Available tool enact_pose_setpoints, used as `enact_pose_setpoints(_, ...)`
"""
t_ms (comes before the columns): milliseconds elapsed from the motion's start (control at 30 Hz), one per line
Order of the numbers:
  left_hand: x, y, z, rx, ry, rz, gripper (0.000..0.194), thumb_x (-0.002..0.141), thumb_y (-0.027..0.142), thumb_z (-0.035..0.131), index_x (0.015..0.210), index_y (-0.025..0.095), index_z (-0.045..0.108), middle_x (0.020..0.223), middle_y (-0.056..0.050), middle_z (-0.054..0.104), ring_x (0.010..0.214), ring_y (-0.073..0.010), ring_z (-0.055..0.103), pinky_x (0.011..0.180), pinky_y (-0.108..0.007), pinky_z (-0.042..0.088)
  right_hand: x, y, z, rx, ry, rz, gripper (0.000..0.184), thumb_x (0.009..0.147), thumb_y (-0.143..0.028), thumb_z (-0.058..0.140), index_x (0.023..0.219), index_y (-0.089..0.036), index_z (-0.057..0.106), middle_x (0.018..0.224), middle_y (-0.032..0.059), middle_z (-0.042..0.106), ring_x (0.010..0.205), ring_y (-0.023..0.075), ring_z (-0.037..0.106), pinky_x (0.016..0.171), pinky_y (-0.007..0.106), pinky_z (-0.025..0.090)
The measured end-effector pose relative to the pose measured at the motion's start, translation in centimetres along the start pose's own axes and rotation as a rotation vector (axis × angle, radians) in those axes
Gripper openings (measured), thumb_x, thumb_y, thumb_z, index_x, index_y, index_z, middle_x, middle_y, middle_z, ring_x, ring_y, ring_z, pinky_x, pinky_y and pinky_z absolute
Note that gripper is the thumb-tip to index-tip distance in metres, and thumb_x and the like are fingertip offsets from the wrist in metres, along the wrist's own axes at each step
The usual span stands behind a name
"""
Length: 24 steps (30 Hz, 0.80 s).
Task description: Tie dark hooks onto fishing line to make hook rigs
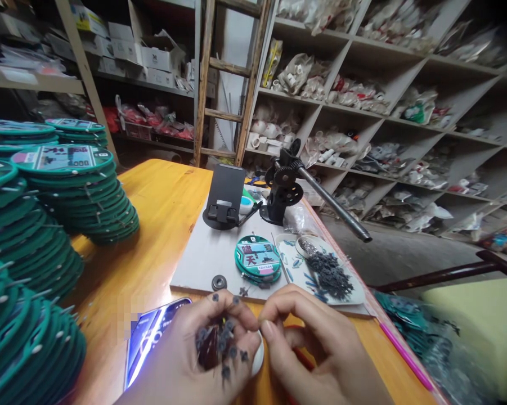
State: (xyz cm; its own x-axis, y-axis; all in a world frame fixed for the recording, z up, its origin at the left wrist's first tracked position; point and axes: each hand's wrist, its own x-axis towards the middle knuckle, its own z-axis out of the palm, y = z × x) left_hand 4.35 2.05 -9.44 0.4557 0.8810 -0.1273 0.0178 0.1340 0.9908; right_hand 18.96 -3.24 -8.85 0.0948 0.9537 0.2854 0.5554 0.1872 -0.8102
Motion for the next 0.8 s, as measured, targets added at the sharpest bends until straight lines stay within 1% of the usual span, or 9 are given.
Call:
enact_pose_setpoints(100, 0.0, 0.3, 0.1, 0.011, 0.03, -0.023, 0.022, 0.064, 0.037, 0.077, 0.069, 0.019, 0.065, 0.059, 0.001, 0.06, 0.052, -0.0134, 0.055, 0.052, -0.021, 0.043, 0.0, 0.0, 0.0, 0.022, -0.038, 0.048, 0.013, 0.089, -0.018, 0.048, 0.081, -0.019, 0.058, 0.075, 0.0028, 0.058, 0.056, 0.013, 0.057, 0.041, 0.02, 0.042)
enact_pose_setpoints(267, 0.1, 0.3, -0.1, -0.104, 0.001, -0.039, 0.024, 0.066, 0.04, 0.077, 0.065, 0.019, 0.065, 0.059, 0.001, 0.06, 0.058, -0.014, 0.055, 0.055, -0.02, 0.044, 0.0, 0.0, 0.0, 0.037, -0.017, -0.049, 0.013, 0.087, -0.014, 0.05, 0.081, -0.018, 0.061, 0.077, 0.0033, 0.058, 0.059, 0.0134, 0.059, 0.046, 0.021, 0.046)
enact_pose_setpoints(300, 0.2, 0.2, -0.2, -0.115, 0.003, -0.043, 0.026, 0.067, 0.041, 0.077, 0.065, 0.019, 0.063, 0.058, 0.001, 0.06, 0.058, -0.0147, 0.056, 0.056, -0.021, 0.044, 0.0, 0.0, 0.0, 0.067, -0.013, -0.03, 0.011, 0.087, -0.014, 0.052, 0.083, -0.018, 0.062, 0.079, 0.0034, 0.059, 0.057, 0.0128, 0.059, 0.045, 0.021, 0.048)
enact_pose_setpoints(367, 0.2, 0.1, -0.4, -0.125, -0.021, -0.076, 0.029, 0.071, 0.045, 0.073, 0.067, 0.02, 0.06, 0.057, 0.0, 0.061, 0.058, -0.0166, 0.058, 0.059, -0.025, 0.046, 0.1, 0.0, -0.1, 0.152, -0.008, 0.059, 0.006, 0.086, -0.016, 0.058, 0.086, -0.019, 0.063, 0.083, 0.0033, 0.062, 0.055, 0.0124, 0.063, 0.046, 0.021, 0.052)
enact_pose_setpoints(467, 0.3, -0.3, -0.6, -0.16, -0.131, -0.154, 0.033, 0.078, 0.05, 0.067, 0.07, 0.02, 0.056, 0.054, -0.001, 0.062, 0.057, -0.0181, 0.058, 0.063, -0.029, 0.046, 0.0, 0.2, -0.2, 0.215, 0.019, 0.151, 0.004, 0.082, -0.018, 0.066, 0.085, -0.02, 0.066, 0.082, 0.0027, 0.068, 0.06, 0.0149, 0.07, 0.054, 0.021, 0.057)
enact_pose_setpoints(533, 0.3, -0.6, -0.8, -0.221, -0.189, -0.176, 0.034, 0.079, 0.052, 0.065, 0.07, 0.02, 0.056, 0.054, -0.002, 0.062, 0.058, -0.0186, 0.057, 0.062, -0.031, 0.046, 0.0, 0.3, -0.2, 0.248, 0.055, 0.167, 0.003, 0.083, -0.019, 0.068, 0.082, -0.021, 0.07, 0.08, 0.0025, 0.072, 0.064, 0.0155, 0.072, 0.058, 0.019, 0.058)
enact_pose_setpoints(600, 0.4, -0.8, -0.8, -0.273, -0.223, -0.191, 0.034, 0.08, 0.052, 0.064, 0.07, 0.021, 0.055, 0.055, -0.002, 0.062, 0.058, -0.0187, 0.057, 0.062, -0.031, 0.045, 0.0, 0.5, -0.2, 0.376, 0.071, 0.207, 0.004, 0.083, -0.021, 0.071, 0.084, -0.023, 0.074, 0.079, 0.0022, 0.075, 0.067, 0.015, 0.073, 0.061, 0.017, 0.058)
enact_pose_setpoints(700, 0.5, -0.8, -0.8, -0.308, -0.253, -0.222, 0.033, 0.08, 0.052, 0.065, 0.071, 0.021, 0.056, 0.052, -0.001, 0.061, 0.055, -0.0175, 0.054, 0.061, -0.032, 0.045, 0.1, 0.7, 0.1, 0.623, 0.051, 0.306, 0.004, 0.082, -0.024, 0.074, 0.084, -0.025, 0.077, 0.076, 0.0011, 0.078, 0.07, 0.0126, 0.073, 0.065, 0.015, 0.056)
enact_pose_setpoints(800, 0.5, -0.6, -0.7, -0.308, -0.266, -0.249, 0.035, 0.078, 0.054, 0.066, 0.074, 0.021, 0.057, 0.051, -0.001, 0.06, 0.051, -0.0157, 0.051, 0.059, -0.032, 0.043, 0.2, 0.8, 0.4, 0.705, 0.038, 0.336, 0.004, 0.079, -0.023, 0.078, 0.08, -0.026, 0.079, 0.073, 0.0002, 0.077, 0.068, 0.0106, 0.07, 0.065, 0.014, 0.054)
